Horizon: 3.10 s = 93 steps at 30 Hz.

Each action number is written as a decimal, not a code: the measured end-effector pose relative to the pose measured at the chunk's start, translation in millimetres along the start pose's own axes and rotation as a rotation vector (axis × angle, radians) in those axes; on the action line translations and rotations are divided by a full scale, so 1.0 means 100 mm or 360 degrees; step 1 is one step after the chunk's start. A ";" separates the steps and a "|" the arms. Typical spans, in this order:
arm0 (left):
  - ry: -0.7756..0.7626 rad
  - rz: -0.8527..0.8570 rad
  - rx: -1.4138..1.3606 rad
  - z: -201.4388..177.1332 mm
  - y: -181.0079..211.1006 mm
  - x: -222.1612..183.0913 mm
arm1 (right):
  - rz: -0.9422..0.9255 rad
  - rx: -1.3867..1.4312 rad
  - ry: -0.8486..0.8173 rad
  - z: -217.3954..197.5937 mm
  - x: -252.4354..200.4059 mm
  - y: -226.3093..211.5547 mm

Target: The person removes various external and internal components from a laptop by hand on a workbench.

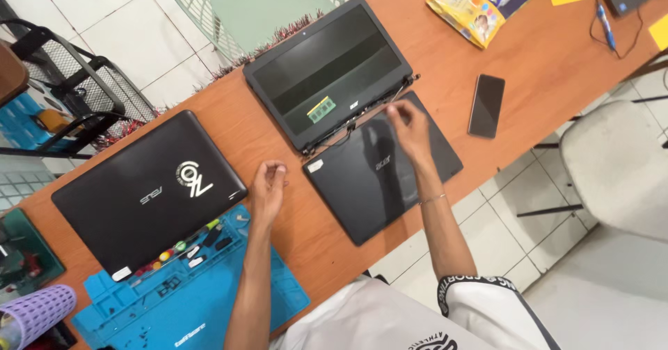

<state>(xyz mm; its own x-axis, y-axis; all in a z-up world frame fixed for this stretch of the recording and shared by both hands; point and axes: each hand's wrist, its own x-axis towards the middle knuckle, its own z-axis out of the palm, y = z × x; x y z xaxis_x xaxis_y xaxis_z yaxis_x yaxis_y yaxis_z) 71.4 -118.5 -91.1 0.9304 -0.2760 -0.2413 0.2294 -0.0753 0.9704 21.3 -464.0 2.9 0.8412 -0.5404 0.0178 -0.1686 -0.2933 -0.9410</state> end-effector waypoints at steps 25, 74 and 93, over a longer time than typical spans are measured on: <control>0.0572 -0.0093 0.0321 0.51 0.38 0.93 | 0.0347 0.0041 -0.0384 -0.31 1.89 0.75; 0.0228 0.0766 0.1605 0.68 1.30 -0.09 | 0.0593 0.0820 -0.0510 -0.44 0.45 0.77; -0.0074 0.0400 0.0910 0.80 1.58 -0.33 | 0.0586 0.0839 -0.0492 -0.47 0.44 0.68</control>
<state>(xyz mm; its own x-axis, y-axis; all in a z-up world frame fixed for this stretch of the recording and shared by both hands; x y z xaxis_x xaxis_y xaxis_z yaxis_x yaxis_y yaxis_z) 53.8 -197.8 70.1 0.9196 -0.3925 -0.0189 -0.1961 -0.5001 0.8435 22.3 -544.8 -44.6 0.8976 -0.2600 -0.3560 -0.2646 0.3280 -0.9068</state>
